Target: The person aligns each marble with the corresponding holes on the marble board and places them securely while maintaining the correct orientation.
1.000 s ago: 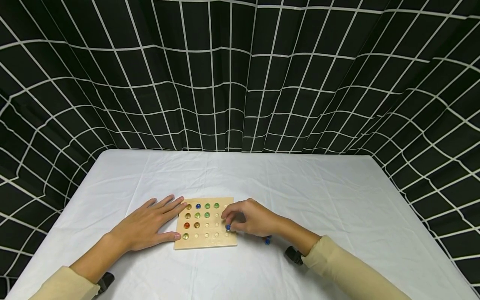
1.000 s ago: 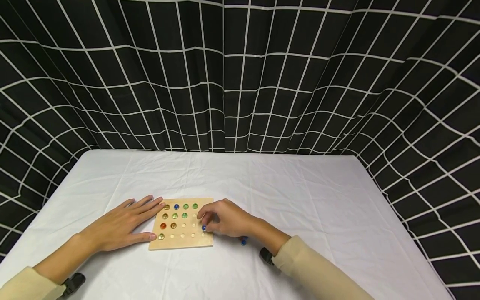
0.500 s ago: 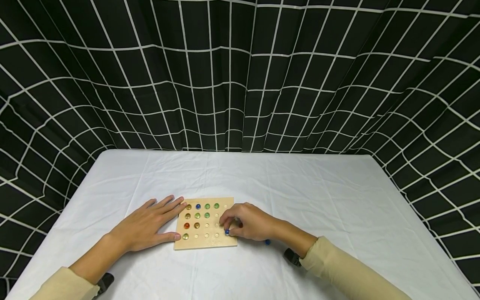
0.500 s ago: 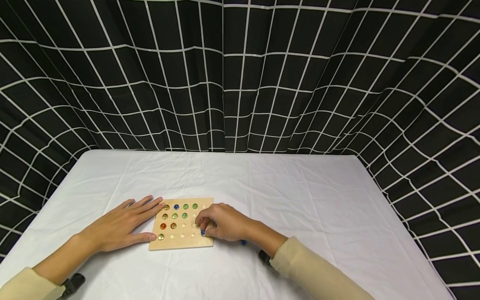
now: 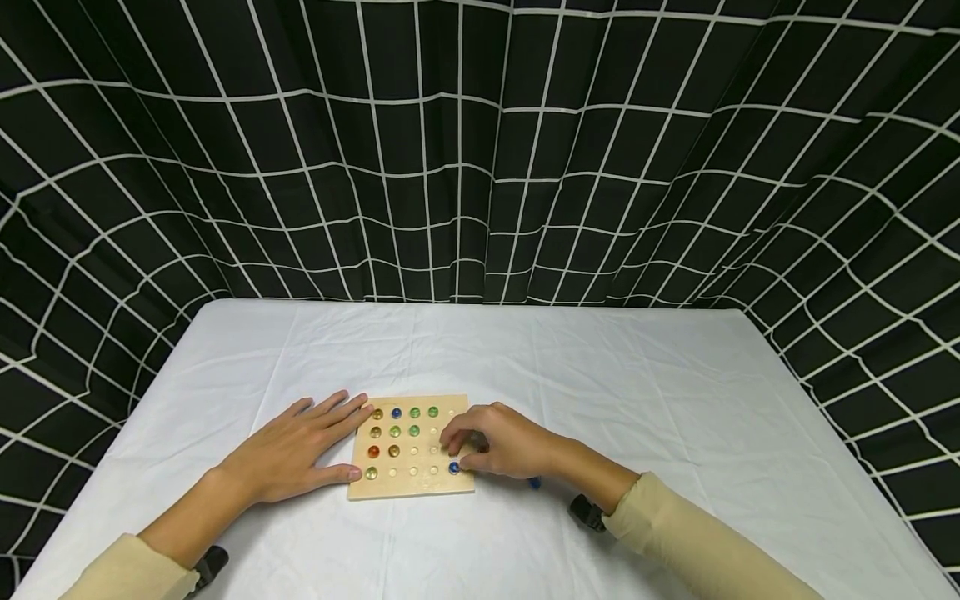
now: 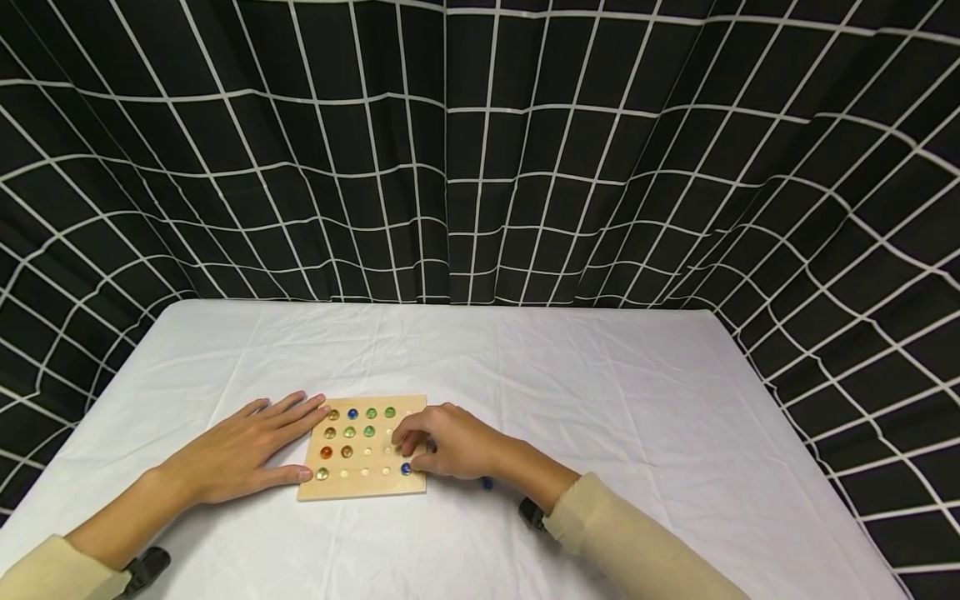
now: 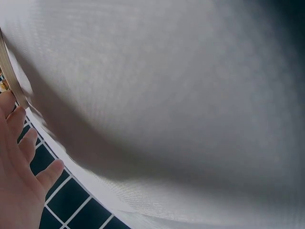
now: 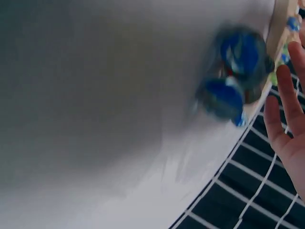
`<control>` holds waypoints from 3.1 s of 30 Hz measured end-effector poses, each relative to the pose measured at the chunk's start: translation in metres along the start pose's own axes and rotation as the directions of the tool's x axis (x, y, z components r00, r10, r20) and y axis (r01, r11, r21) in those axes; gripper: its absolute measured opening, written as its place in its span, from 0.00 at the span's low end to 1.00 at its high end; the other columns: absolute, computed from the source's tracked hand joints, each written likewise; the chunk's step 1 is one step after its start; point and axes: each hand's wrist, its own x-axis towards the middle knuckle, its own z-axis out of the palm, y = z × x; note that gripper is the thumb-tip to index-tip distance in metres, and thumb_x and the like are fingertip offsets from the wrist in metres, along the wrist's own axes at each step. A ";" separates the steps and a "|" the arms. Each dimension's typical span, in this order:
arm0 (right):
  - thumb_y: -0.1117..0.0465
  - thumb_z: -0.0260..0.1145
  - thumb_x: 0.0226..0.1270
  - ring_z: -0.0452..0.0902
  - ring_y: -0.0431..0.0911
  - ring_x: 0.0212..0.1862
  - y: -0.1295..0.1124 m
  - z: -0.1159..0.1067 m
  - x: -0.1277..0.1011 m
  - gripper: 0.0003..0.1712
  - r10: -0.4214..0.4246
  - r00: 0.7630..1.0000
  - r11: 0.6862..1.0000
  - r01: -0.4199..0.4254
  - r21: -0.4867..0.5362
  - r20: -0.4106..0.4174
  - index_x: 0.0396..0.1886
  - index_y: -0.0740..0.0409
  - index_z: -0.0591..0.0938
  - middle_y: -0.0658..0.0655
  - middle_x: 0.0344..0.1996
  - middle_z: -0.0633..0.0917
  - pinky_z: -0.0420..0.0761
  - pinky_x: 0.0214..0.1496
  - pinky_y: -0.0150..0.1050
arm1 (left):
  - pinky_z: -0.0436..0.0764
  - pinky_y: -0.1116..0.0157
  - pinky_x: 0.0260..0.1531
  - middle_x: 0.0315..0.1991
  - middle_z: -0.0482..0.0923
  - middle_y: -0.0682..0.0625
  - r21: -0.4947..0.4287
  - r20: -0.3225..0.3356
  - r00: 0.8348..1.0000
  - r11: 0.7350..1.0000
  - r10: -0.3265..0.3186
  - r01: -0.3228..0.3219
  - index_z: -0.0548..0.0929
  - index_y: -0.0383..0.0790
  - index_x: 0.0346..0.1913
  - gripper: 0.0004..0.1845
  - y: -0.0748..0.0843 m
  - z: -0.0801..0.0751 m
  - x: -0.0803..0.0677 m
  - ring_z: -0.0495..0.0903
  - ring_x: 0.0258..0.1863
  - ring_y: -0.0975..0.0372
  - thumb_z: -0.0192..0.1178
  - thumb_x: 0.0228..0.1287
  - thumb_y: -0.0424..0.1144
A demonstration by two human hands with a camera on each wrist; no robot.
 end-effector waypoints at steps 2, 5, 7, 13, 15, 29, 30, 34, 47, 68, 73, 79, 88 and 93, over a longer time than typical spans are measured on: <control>0.69 0.72 0.61 0.81 0.39 0.47 0.004 -0.007 -0.001 0.17 0.007 1.000 0.999 -0.006 0.040 -0.026 0.50 0.58 0.84 0.46 0.39 0.88 0.80 0.53 0.41 | 0.61 0.40 0.67 0.77 0.58 0.53 0.002 -0.002 1.000 1.000 0.002 -0.002 0.60 0.50 0.78 0.45 0.000 0.000 0.000 0.58 0.75 0.51 0.47 0.66 0.73; 0.70 0.72 0.61 0.82 0.41 0.48 0.012 -0.019 -0.002 0.17 0.035 0.995 0.996 -0.027 0.084 -0.092 0.51 0.60 0.84 0.49 0.39 0.89 0.78 0.58 0.48 | 0.61 0.40 0.68 0.77 0.58 0.53 0.005 -0.002 1.000 1.000 0.002 -0.002 0.60 0.50 0.78 0.45 0.000 0.001 0.001 0.58 0.75 0.52 0.47 0.66 0.73; 0.70 0.72 0.61 0.82 0.43 0.48 0.018 -0.027 -0.004 0.18 0.065 0.989 0.994 -0.052 0.096 -0.135 0.51 0.61 0.84 0.50 0.39 0.89 0.77 0.57 0.51 | 0.61 0.40 0.68 0.77 0.58 0.53 0.004 -0.001 1.000 1.000 0.000 0.000 0.60 0.50 0.78 0.45 0.000 0.001 0.001 0.58 0.75 0.52 0.47 0.66 0.73; 0.72 0.72 0.59 0.83 0.47 0.45 0.036 -0.040 -0.008 0.18 0.146 0.976 0.986 -0.129 0.108 -0.163 0.50 0.63 0.83 0.53 0.39 0.89 0.79 0.51 0.51 | 0.61 0.40 0.67 0.77 0.58 0.53 0.005 0.000 1.000 1.000 0.003 -0.003 0.61 0.50 0.78 0.45 0.000 0.001 0.000 0.58 0.75 0.51 0.46 0.66 0.74; 0.72 0.72 0.59 0.83 0.48 0.44 0.040 -0.039 -0.009 0.18 0.163 0.977 0.982 -0.146 0.119 -0.140 0.50 0.63 0.83 0.54 0.39 0.89 0.80 0.50 0.49 | 0.61 0.40 0.67 0.77 0.58 0.52 0.008 -0.002 1.000 1.000 0.005 -0.004 0.61 0.50 0.78 0.45 0.000 0.001 0.001 0.58 0.75 0.51 0.46 0.66 0.74; 0.75 0.72 0.57 0.83 0.45 0.42 0.051 -0.030 -0.007 0.18 0.151 0.985 0.984 -0.141 0.111 -0.087 0.48 0.62 0.85 0.49 0.36 0.88 0.82 0.46 0.38 | 0.60 0.41 0.69 0.77 0.58 0.53 0.034 -0.011 1.000 0.999 0.015 -0.014 0.60 0.50 0.78 0.45 -0.001 0.003 0.000 0.58 0.75 0.52 0.46 0.66 0.73; 0.75 0.72 0.57 0.83 0.44 0.42 0.051 -0.030 -0.007 0.18 0.150 0.985 0.985 -0.140 0.105 -0.087 0.48 0.62 0.85 0.49 0.36 0.88 0.82 0.45 0.38 | 0.60 0.41 0.69 0.77 0.58 0.53 0.034 -0.012 1.000 0.999 0.015 -0.015 0.60 0.50 0.78 0.45 -0.001 0.003 0.000 0.58 0.75 0.52 0.46 0.66 0.73; 0.74 0.73 0.57 0.83 0.44 0.41 0.050 -0.030 -0.006 0.17 0.141 0.986 0.988 -0.134 0.082 -0.093 0.47 0.62 0.85 0.48 0.34 0.88 0.81 0.44 0.40 | 0.60 0.41 0.69 0.77 0.58 0.52 0.032 -0.011 1.000 0.999 0.016 -0.016 0.60 0.50 0.78 0.45 -0.001 0.002 0.000 0.58 0.75 0.52 0.46 0.66 0.73; 0.73 0.72 0.59 0.82 0.40 0.40 0.037 -0.023 0.000 0.15 0.073 0.992 0.985 -0.055 0.165 -0.101 0.46 0.62 0.85 0.50 0.35 0.89 0.81 0.45 0.39 | 0.62 0.41 0.68 0.76 0.60 0.51 0.026 -0.029 0.999 0.999 0.029 -0.028 0.62 0.48 0.77 0.44 0.001 -0.001 -0.001 0.60 0.74 0.51 0.47 0.67 0.72; 0.75 0.71 0.60 0.84 0.37 0.41 0.009 -0.003 0.016 0.16 0.063 0.998 0.984 -0.063 0.166 0.003 0.48 0.62 0.85 0.49 0.37 0.88 0.82 0.52 0.38 | 0.61 0.42 0.69 0.77 0.58 0.53 0.031 0.008 1.000 1.000 0.005 -0.005 0.60 0.50 0.78 0.45 0.001 0.000 0.000 0.57 0.75 0.53 0.45 0.66 0.74; 0.74 0.71 0.59 0.82 0.34 0.40 0.008 -0.002 0.018 0.16 0.061 0.998 0.988 -0.061 0.139 0.007 0.47 0.61 0.85 0.48 0.36 0.88 0.81 0.53 0.38 | 0.61 0.42 0.69 0.77 0.58 0.53 0.031 0.007 1.000 1.000 0.003 -0.004 0.60 0.50 0.78 0.45 0.000 0.000 0.000 0.58 0.75 0.53 0.45 0.66 0.74; 0.73 0.72 0.59 0.83 0.37 0.42 0.008 -0.004 0.016 0.16 0.064 0.998 0.990 -0.063 0.124 0.001 0.48 0.60 0.85 0.47 0.37 0.88 0.80 0.55 0.38 | 0.61 0.41 0.68 0.77 0.58 0.53 0.029 0.006 1.000 1.000 0.002 -0.002 0.60 0.50 0.78 0.45 0.000 0.000 0.000 0.58 0.75 0.53 0.45 0.66 0.74; 0.71 0.71 0.61 0.83 0.41 0.43 0.014 -0.024 -0.007 0.15 0.079 0.995 0.990 -0.072 0.117 -0.059 0.48 0.60 0.85 0.50 0.37 0.89 0.78 0.52 0.51 | 0.61 0.41 0.68 0.77 0.58 0.53 0.026 -0.003 1.000 1.000 0.010 -0.010 0.60 0.49 0.78 0.45 0.000 0.001 0.000 0.58 0.75 0.52 0.46 0.67 0.73; 0.70 0.72 0.61 0.83 0.44 0.43 0.022 -0.034 -0.027 0.16 0.087 0.993 0.991 -0.078 0.109 -0.077 0.49 0.59 0.85 0.50 0.38 0.89 0.77 0.51 0.52 | 0.61 0.41 0.68 0.77 0.58 0.52 0.033 -0.004 1.000 0.999 0.016 -0.016 0.60 0.49 0.78 0.45 0.000 0.001 0.000 0.58 0.75 0.52 0.46 0.67 0.73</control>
